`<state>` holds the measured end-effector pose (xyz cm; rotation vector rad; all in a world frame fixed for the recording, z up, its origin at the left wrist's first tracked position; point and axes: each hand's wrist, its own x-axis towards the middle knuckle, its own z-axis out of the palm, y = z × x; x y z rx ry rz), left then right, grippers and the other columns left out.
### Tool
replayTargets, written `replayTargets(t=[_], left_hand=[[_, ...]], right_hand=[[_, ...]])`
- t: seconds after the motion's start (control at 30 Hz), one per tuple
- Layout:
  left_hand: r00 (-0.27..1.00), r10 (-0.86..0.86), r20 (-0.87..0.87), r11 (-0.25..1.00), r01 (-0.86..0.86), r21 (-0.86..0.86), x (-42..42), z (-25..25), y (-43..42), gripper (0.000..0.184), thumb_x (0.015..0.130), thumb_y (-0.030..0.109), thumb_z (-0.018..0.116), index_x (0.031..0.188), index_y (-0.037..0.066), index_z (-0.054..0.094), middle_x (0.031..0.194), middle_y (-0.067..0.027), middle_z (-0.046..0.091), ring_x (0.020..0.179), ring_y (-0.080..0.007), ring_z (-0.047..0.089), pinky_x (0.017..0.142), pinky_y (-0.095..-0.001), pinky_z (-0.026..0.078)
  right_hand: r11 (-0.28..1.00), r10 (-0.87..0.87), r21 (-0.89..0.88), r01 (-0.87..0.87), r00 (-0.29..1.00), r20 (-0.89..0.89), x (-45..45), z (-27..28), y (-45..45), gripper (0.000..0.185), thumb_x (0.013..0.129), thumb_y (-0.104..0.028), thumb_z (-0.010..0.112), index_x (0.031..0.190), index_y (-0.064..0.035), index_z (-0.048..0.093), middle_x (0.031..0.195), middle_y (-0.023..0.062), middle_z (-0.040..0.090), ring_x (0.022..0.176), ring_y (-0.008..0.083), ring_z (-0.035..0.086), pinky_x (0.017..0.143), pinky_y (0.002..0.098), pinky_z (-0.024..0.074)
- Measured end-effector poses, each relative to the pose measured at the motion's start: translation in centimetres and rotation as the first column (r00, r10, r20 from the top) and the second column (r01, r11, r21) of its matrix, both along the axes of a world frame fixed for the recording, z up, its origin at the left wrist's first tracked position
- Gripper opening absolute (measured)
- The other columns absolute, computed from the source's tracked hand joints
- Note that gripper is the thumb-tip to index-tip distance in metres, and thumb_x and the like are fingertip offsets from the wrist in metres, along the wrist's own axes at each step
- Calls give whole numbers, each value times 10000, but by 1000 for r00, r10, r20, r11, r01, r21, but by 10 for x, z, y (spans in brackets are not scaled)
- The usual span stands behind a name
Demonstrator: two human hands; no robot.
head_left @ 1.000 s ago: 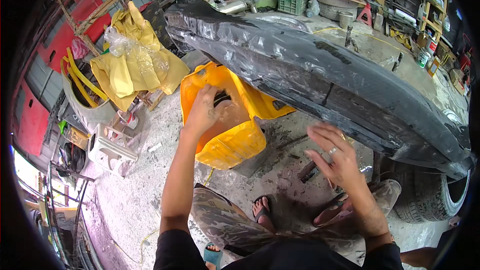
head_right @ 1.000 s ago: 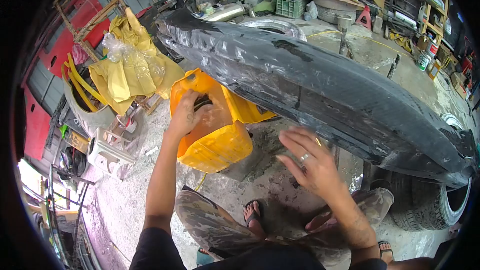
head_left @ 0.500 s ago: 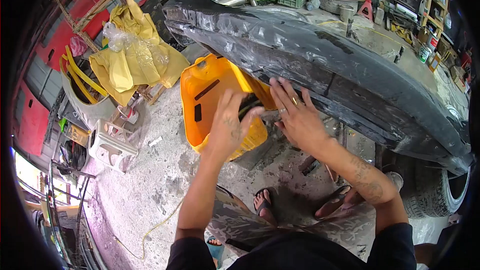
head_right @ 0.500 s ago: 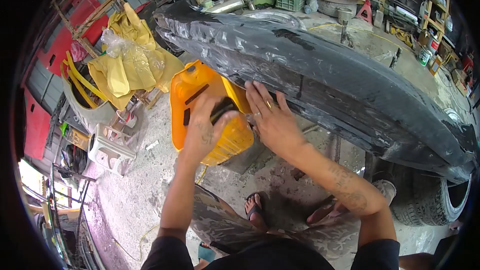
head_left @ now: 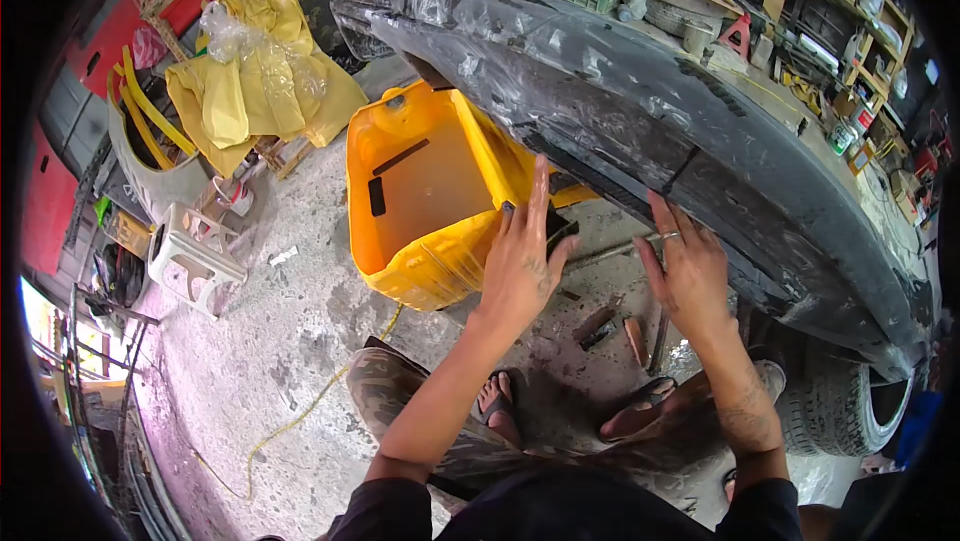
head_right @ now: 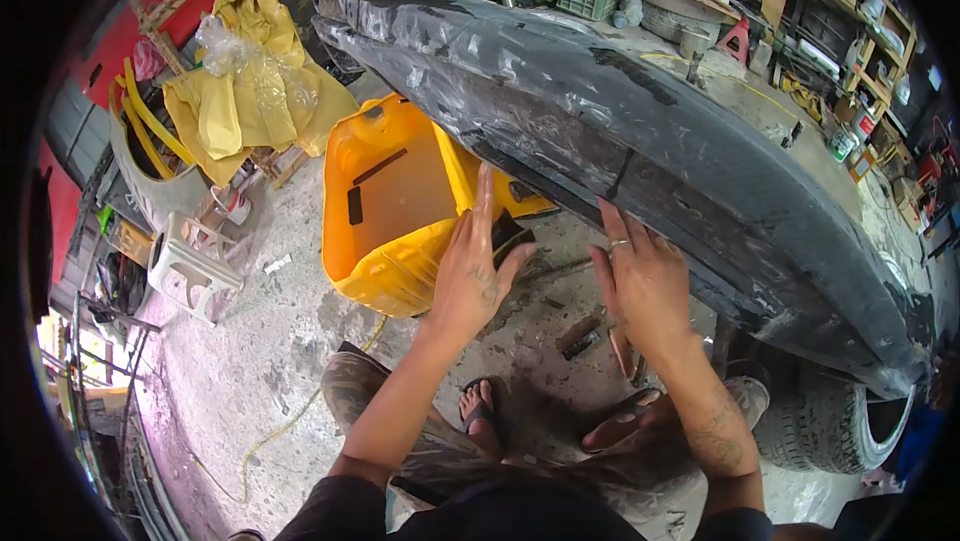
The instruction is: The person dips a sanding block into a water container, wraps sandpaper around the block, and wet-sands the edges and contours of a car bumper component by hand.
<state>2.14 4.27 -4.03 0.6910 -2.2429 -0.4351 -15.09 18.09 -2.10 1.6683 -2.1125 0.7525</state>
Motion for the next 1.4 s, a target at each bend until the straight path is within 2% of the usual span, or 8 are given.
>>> replayTargets(t=[0.13, 0.3, 0.37, 0.4, 0.43, 0.53, 0.63, 1.4], left_hand=[[986, 111, 123, 993, -114, 19, -22, -4, -3, 1081, 843, 110, 762, 1638, 122, 30, 1124, -237, 610, 1007, -421, 595, 998, -464, 468], [964, 95, 247, 995, -83, -57, -10, -10, 9, 1061, 845, 141, 774, 1639, 133, 69, 1118, -234, 599, 1059, -434, 587, 1061, -520, 429], [983, -27, 184, 999, 34, -34, 5, -7, 12, 1050, 847, 156, 784, 1637, 134, 93, 1117, -225, 585, 1100, -420, 597, 1079, -525, 416], [999, 22, -48, 999, -21, 29, 5, -9, 14, 883, 858, 156, 785, 1587, 95, 291, 1111, -211, 571, 1130, -402, 596, 1053, -486, 436], [999, 24, -40, 999, -23, 26, 7, -9, 10, 883, 858, 156, 785, 1587, 95, 291, 1111, -211, 571, 1130, -402, 596, 1053, -486, 436], [935, 86, -344, 993, -52, 107, 4, 8, -6, 438, 858, 91, 774, 1256, 5, 614, 1096, -190, 565, 1076, -359, 581, 952, -411, 476], [874, 106, -473, 970, -195, -143, -23, 14, -28, 408, 852, 59, 764, 1229, -1, 618, 1084, -179, 562, 1045, -334, 579, 930, -398, 476], [853, 50, -519, 962, -182, -205, -53, 4, -27, 370, 788, 46, 794, 1128, -12, 659, 1062, -155, 598, 995, -323, 578, 896, -415, 438]], right_hand=[[1000, -9, 14, 9, 999, -36, -2, 8, -8, 492, 911, -157, 705, 1390, -129, 592, 1096, 114, 712, 940, 357, 681, 874, 457, 521], [995, 27, -94, -33, 998, -57, -5, 5, -10, 416, 916, -171, 702, 1328, -156, 649, 973, 90, 712, 847, 325, 681, 772, 425, 531], [996, 15, -87, -23, 996, -90, -7, 5, -10, 410, 916, -175, 703, 1322, -157, 654, 967, 91, 711, 849, 325, 681, 769, 421, 532], [997, -2, -78, -7, 993, -122, -6, 3, -9, 404, 916, -178, 704, 1317, -158, 659, 960, 91, 711, 852, 326, 681, 766, 417, 533], [997, 0, -80, -9, 994, -113, -6, 3, -9, 404, 916, -178, 704, 1317, -158, 659, 960, 91, 711, 852, 326, 681, 766, 417, 533], [994, 5, -111, -14, 997, -76, -4, 3, -11, 399, 908, -196, 717, 1303, -159, 670, 947, 90, 713, 852, 323, 680, 765, 417, 533], [995, -26, -97, 19, 998, -64, -5, 1, -12, 397, 898, -217, 731, 1286, -152, 680, 942, 84, 715, 862, 317, 680, 776, 418, 530], [994, -14, -110, 1, 993, -114, -3, 6, -13, 357, 874, -166, 750, 1224, -109, 711, 925, 103, 712, 799, 335, 679, 734, 416, 529]])
